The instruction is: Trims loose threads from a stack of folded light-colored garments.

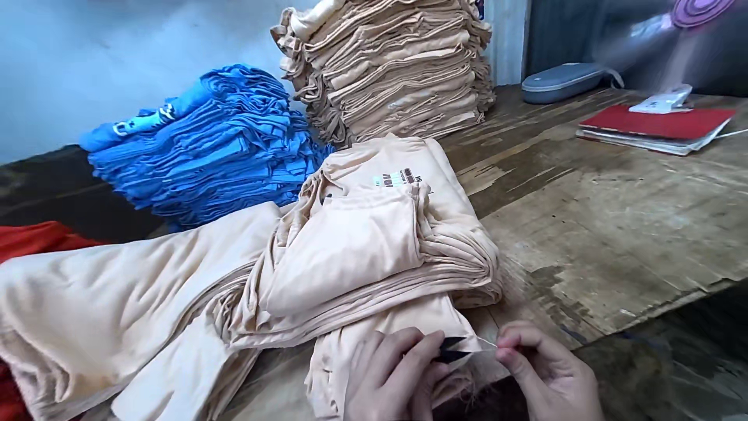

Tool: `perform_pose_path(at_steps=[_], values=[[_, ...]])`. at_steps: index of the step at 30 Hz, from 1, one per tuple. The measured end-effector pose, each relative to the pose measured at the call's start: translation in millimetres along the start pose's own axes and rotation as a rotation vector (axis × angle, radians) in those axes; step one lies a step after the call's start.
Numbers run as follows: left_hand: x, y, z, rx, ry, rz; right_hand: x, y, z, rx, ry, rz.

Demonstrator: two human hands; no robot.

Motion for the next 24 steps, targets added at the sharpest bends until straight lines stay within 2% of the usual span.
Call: perform_pose_path(at_steps=[4, 8, 14, 18, 21, 24], values=[[-5, 7, -18, 0.053, -0.001, -0.083, -1, 4, -1, -0.003, -0.047, -0.024], [16, 17, -28, 0.199, -0.061, -0.095, -1, 7, -4, -0.031, -0.079, -0.036], [14, 6, -22, 0.122, -0.069, -0.057, -3, 2, 1, -0.053, -0.227, -0.012], [6, -6, -17, 0.034, -0.066, 0.049, 13, -6, 8, -0.068, -0.541, 0.083], [6, -7, -11, -0.014, -0.110, 0.081, 26, -2, 25, -0.070, -0.860, 0.355], [13, -2, 0, 0.012, -0.140, 0.012, 36, 6, 45, -0.077, -1.125, 0.617]])
Point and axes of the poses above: each hand's wrist, its own z-axis away from the middle knuckle, its own x-axis out of the palm, y = z × x, the point moved 8 cm from there along -z, towards the middle knuckle, and after that the axes turned 11 degrees about -z, right-handed, at the moved point
